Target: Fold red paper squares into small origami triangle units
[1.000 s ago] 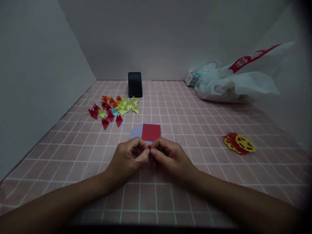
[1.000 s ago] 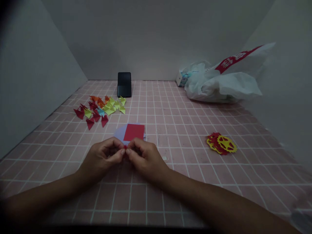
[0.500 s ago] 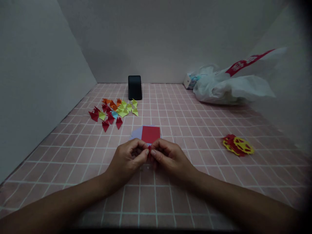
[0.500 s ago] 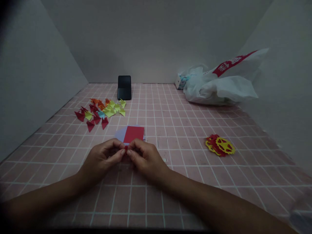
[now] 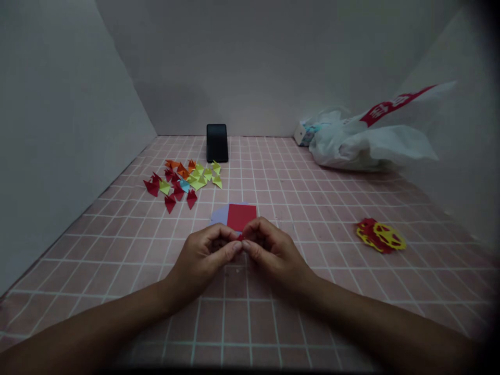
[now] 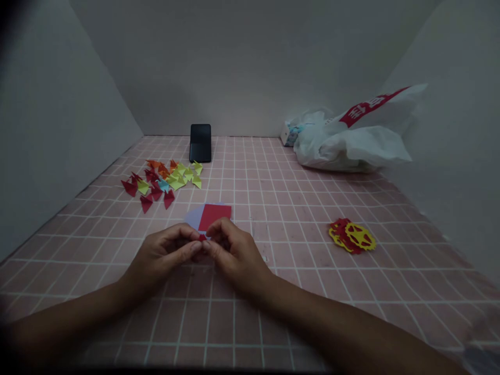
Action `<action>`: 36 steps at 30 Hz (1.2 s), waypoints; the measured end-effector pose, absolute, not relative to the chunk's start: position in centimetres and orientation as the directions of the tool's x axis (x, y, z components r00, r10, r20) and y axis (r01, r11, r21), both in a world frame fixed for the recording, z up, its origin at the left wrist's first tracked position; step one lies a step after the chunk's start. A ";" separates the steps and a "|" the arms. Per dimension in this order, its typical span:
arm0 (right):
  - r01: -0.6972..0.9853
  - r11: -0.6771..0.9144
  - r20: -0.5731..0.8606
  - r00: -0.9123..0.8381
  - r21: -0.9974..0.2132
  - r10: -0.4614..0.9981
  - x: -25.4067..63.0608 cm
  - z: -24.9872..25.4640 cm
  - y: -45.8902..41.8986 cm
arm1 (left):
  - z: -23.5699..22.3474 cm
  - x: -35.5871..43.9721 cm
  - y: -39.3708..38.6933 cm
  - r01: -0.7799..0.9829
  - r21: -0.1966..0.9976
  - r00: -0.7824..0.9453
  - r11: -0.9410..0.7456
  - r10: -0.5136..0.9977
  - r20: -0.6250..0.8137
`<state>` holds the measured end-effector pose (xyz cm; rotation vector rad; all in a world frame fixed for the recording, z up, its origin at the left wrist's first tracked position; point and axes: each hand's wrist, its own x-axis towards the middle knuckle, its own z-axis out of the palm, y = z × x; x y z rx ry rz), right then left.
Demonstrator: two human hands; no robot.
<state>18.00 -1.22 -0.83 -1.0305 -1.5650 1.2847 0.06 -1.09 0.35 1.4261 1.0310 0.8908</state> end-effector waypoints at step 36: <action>0.015 0.061 0.049 -0.420 -0.998 0.906 18.0 -0.8 -1.4 | 0.7 -0.3 -1.0 0.423 0.766 0.412 -0.484 0.855 0.313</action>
